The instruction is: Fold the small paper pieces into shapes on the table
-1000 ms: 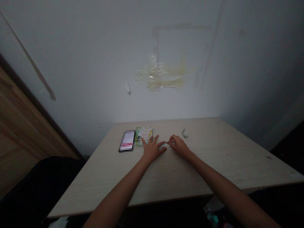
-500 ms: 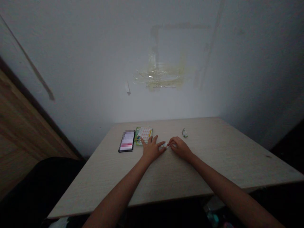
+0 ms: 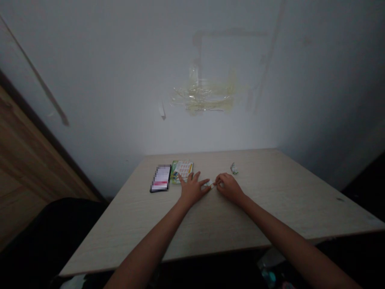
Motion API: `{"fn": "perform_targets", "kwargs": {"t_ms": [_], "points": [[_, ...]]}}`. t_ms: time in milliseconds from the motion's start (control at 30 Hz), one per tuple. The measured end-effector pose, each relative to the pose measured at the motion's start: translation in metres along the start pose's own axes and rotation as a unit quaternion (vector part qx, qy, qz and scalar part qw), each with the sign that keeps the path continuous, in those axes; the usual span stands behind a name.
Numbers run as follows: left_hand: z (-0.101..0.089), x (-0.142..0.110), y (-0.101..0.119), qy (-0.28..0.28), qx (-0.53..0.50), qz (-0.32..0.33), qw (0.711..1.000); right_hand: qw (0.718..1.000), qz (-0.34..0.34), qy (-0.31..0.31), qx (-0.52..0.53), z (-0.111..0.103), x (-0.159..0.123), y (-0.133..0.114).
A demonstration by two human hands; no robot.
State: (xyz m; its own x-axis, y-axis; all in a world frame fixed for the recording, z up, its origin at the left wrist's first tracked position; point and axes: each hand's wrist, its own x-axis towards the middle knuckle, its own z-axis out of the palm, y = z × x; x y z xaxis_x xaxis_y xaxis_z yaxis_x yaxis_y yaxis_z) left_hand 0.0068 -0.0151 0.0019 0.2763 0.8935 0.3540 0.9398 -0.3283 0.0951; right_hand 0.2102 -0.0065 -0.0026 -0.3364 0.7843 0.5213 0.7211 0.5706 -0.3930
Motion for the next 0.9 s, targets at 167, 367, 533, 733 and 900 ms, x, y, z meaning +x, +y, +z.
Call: {"fn": "perform_targets", "kwargs": {"t_ms": [167, 367, 533, 733, 900], "points": [[-0.002, 0.000, 0.001, -0.004, -0.001, -0.002, 1.000, 1.000, -0.020, -0.009, -0.018, 0.000, -0.002, -0.004], [-0.005, -0.001, 0.004, -0.018, 0.005, -0.016, 1.000, 1.000, -0.014, 0.004, 0.028, 0.004, -0.004, 0.005], [-0.003, -0.001, 0.003, -0.004, 0.001, -0.008, 1.000, 0.990, 0.076, 0.018, 0.118, 0.006, -0.006, 0.015], [-0.004, -0.002, 0.003, -0.004, 0.006, -0.006, 1.000, 0.994, 0.016, 0.052, 0.090, 0.002, -0.005, 0.010], [-0.003, -0.001, 0.003, -0.009, 0.004, -0.007, 1.000, 0.999, 0.009, 0.029, 0.030, -0.002, -0.004, 0.004]]}}
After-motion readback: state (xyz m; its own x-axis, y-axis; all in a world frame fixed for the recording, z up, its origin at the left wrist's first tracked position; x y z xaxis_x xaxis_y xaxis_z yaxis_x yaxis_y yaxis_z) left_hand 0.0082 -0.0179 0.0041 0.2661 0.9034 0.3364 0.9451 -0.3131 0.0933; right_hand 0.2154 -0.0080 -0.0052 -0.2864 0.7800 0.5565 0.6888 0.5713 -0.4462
